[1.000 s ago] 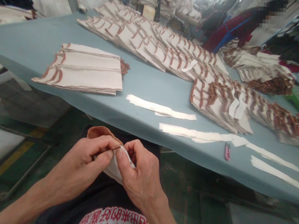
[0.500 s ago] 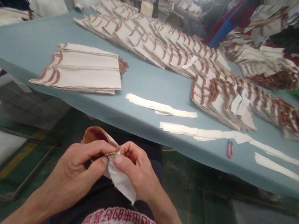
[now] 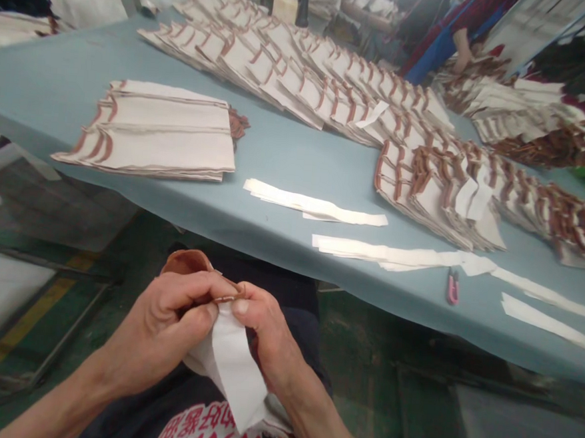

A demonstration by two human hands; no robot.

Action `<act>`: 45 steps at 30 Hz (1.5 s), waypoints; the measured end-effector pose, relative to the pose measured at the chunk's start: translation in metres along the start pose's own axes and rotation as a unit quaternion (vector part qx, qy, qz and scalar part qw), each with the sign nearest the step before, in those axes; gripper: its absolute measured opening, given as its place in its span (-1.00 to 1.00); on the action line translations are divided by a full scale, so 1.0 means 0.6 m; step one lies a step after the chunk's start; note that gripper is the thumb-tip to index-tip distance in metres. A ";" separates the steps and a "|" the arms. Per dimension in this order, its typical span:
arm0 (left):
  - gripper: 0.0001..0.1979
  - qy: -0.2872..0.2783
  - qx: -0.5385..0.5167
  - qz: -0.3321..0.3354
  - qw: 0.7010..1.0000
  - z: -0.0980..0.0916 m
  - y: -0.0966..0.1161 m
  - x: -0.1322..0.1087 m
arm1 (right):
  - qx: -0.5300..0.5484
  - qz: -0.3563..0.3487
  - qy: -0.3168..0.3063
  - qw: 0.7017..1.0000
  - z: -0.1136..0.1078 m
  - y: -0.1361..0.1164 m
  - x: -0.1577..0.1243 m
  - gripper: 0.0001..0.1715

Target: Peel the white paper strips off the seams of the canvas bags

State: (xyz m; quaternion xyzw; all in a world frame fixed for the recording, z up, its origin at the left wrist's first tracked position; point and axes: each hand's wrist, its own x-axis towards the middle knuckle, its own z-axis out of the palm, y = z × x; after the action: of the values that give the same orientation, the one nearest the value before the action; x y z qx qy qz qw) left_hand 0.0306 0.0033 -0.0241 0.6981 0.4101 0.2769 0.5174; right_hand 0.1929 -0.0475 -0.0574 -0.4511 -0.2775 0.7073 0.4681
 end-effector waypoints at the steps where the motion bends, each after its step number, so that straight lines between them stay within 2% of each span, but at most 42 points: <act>1: -0.72 -0.003 0.007 0.004 1.000 0.000 0.002 0.001 | -0.007 0.002 -0.003 1.000 -0.003 -0.002 0.000 -0.68; 4: -0.73 0.000 0.042 0.038 0.998 -0.003 0.009 0.005 | -0.092 -0.032 0.029 0.995 -0.016 -0.018 -0.004 -0.72; 5: -0.73 -0.003 0.053 0.053 0.997 -0.005 0.011 0.006 | -0.145 -0.069 0.050 0.986 -0.020 -0.027 -0.006 -0.67; 7: -0.72 -0.015 0.070 0.079 0.994 -0.010 0.015 0.010 | -0.253 -0.171 0.071 0.950 -0.027 -0.048 -0.010 -0.50; 9: -0.69 -0.026 0.089 0.098 0.991 -0.015 0.021 0.013 | -0.336 -0.262 0.031 0.904 -0.032 -0.070 -0.010 -0.47; 11: -0.68 -0.024 0.105 0.104 0.989 -0.017 0.032 0.014 | -0.387 -0.318 -0.038 0.865 -0.034 -0.088 -0.006 -0.53; 13: -0.68 -0.002 0.113 0.104 0.988 -0.018 0.046 0.012 | -0.433 -0.340 -0.077 0.831 -0.034 -0.101 0.000 -0.63; 16: -0.67 0.038 0.135 0.092 0.986 -0.017 0.064 0.002 | -0.510 -0.328 -0.079 0.791 -0.030 -0.113 0.007 -0.76; 18: -0.67 0.043 0.164 0.081 0.982 -0.018 0.068 -0.004 | -0.546 -0.309 -0.077 0.775 -0.025 -0.120 0.006 -0.79; 24: -0.83 0.036 0.176 0.028 0.983 -0.021 0.052 -0.010 | -0.559 -0.309 -0.065 0.766 -0.013 -0.134 -0.001 -0.78; 29: -0.84 0.021 0.142 0.085 0.986 -0.026 0.028 -0.005 | -0.532 -0.322 -0.058 0.781 -0.016 -0.125 0.000 -0.78; 33: -0.80 0.013 0.114 0.101 0.988 -0.033 0.019 0.000 | -0.507 -0.344 -0.044 0.789 -0.018 -0.114 -0.002 -0.81; 39: -0.76 -0.015 0.087 0.111 0.990 -0.038 0.026 0.007 | -0.512 -0.376 -0.036 0.771 -0.021 -0.106 -0.007 -0.79; 41: -0.75 0.000 0.096 0.128 0.987 -0.036 0.025 0.005 | -0.511 -0.369 -0.039 0.776 -0.022 -0.107 -0.008 -0.78; 45: -0.69 0.052 0.123 0.187 0.973 -0.028 0.017 -0.001 | -0.486 -0.337 -0.053 0.805 -0.024 -0.113 -0.008 -0.80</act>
State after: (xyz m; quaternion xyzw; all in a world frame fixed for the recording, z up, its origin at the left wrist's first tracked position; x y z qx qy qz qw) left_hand 0.0196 0.0096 -0.0093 0.8053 0.3295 0.3526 0.3444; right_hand 0.2344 -0.0247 -0.0067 -0.4595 -0.7440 0.3003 0.3810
